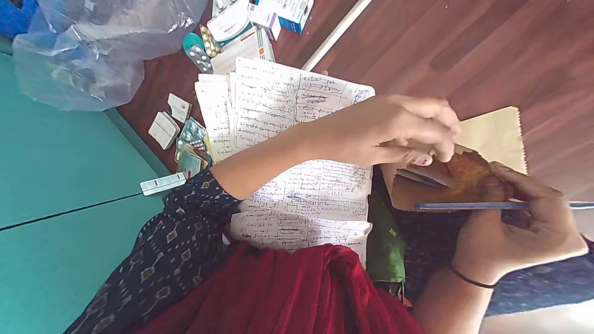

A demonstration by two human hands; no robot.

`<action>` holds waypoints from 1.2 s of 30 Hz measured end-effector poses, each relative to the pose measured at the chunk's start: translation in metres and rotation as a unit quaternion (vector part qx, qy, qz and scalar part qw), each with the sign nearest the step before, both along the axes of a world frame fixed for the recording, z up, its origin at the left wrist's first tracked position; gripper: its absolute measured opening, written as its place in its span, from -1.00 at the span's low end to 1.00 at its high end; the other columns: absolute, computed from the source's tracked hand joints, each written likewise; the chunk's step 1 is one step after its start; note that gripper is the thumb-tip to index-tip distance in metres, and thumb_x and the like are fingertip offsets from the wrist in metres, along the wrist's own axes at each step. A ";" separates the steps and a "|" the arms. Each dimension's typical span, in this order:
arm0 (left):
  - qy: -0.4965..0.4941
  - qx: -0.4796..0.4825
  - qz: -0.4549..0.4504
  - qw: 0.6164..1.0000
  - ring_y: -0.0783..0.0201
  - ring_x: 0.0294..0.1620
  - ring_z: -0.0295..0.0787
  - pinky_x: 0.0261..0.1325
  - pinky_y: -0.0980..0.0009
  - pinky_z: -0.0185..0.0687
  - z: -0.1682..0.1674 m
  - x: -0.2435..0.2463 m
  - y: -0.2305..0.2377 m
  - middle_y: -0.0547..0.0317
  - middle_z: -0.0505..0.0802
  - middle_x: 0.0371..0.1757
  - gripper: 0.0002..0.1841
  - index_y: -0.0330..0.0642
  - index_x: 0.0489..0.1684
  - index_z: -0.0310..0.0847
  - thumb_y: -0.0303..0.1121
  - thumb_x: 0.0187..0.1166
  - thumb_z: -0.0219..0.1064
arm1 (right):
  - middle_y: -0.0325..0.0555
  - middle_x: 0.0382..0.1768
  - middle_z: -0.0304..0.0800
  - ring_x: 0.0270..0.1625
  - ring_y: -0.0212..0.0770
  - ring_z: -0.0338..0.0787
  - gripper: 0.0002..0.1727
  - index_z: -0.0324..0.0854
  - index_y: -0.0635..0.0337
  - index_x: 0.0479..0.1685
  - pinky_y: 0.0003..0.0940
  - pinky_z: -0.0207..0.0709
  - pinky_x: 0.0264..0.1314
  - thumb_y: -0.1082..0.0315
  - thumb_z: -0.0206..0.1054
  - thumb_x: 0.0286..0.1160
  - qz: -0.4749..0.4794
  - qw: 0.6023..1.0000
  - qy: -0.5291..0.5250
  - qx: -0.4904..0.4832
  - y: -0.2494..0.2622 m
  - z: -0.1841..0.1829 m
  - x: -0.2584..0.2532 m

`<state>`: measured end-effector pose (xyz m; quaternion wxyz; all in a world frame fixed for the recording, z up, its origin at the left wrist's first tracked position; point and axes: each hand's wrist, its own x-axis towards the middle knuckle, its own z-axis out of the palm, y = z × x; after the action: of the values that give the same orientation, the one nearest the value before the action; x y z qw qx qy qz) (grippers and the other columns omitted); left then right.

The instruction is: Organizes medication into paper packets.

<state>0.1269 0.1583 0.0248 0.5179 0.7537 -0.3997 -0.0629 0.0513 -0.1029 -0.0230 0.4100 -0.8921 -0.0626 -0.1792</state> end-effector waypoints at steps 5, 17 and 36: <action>-0.017 0.061 0.105 0.993 0.23 0.23 0.81 0.29 0.39 0.69 0.042 -0.001 0.021 -0.07 0.87 0.15 -0.78 -0.34 0.02 0.82 -0.45 0.66 0.27 | 0.23 -0.10 0.88 -0.07 -0.36 0.87 -0.80 0.74 0.58 -0.02 -0.54 0.67 0.09 0.59 0.31 0.54 -0.001 1.000 0.009 0.012 -0.003 -0.001 0.000; -0.091 0.401 0.353 0.841 -0.07 0.50 0.63 0.73 -0.12 0.06 0.019 -0.026 0.089 -0.08 0.78 0.38 -0.64 -0.16 0.29 0.73 -0.19 0.73 0.19 | 0.26 -0.09 0.87 -0.04 -0.35 0.86 -0.80 0.72 0.62 -0.01 -0.53 0.67 0.10 0.62 0.29 0.53 0.000 1.000 0.011 0.021 -0.004 -0.003 0.000; -0.091 0.389 0.365 0.841 -0.09 0.11 0.79 0.44 -0.02 0.35 0.010 -0.029 0.093 -0.11 0.90 -0.04 -0.67 -0.24 0.08 0.82 -0.22 0.75 0.18 | 0.16 -0.05 0.88 -0.03 -0.43 0.85 -0.80 0.71 0.61 -0.01 -0.54 0.69 0.12 0.64 0.30 0.51 -0.009 0.999 0.020 0.044 -0.003 0.001 0.002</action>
<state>0.0981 0.2512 0.0349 0.1291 0.9868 -0.0838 0.0498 0.0532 -0.1057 -0.0221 0.4487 -0.8771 -0.0387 -0.1672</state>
